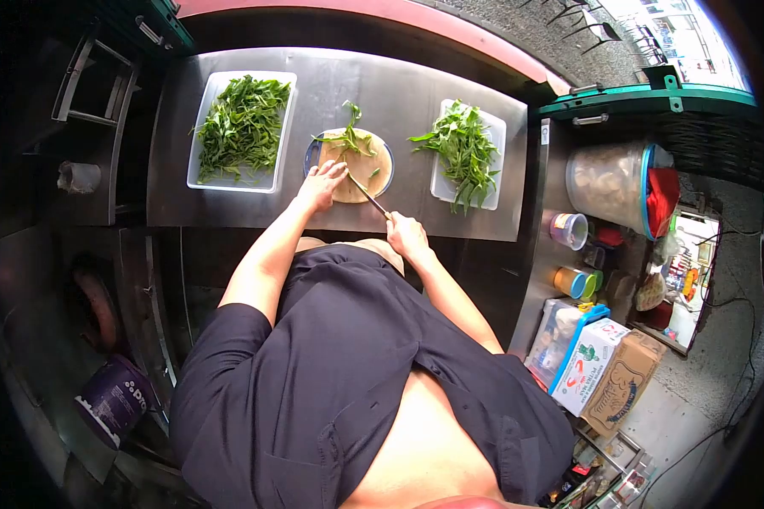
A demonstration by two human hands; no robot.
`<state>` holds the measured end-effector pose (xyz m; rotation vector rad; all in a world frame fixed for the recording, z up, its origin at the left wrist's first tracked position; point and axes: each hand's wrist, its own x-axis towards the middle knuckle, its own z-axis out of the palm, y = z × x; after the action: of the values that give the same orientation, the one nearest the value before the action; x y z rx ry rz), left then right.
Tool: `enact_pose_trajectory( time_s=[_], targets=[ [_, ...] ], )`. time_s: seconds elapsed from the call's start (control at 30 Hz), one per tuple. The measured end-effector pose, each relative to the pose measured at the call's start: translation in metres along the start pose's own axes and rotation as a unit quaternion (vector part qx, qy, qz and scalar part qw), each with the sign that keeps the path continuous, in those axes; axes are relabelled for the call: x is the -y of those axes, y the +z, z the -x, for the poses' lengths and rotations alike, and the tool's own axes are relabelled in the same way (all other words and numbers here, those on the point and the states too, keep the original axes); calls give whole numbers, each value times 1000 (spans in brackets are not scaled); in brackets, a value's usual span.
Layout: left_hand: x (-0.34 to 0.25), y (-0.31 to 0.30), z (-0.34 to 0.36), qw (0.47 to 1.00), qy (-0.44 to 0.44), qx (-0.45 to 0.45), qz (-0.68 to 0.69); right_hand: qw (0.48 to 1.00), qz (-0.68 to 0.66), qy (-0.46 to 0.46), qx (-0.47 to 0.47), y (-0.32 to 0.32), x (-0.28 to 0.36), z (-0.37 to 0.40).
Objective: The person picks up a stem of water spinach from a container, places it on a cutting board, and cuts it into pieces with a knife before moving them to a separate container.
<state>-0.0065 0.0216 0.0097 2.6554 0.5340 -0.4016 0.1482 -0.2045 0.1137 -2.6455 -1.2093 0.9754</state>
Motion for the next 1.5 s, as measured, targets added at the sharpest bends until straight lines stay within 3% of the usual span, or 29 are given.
enact_pose_trajectory(
  time_s=[0.57,1.07,1.23,1.5],
  targets=[
    [-1,-7,1,1000,9,17,-25,1000,9,-7,-16,-5,-1,0],
    [-8,-15,4,999,-6,35,-36,998,51,-45,15,-21,-3,-17],
    [-8,-10,4,999,-10,32,-39,996,70,-9,48,-30,1,-14],
    [-10,-16,6,998,-15,45,-43,996,78,-25,36,-25,-4,-8]
  ],
)
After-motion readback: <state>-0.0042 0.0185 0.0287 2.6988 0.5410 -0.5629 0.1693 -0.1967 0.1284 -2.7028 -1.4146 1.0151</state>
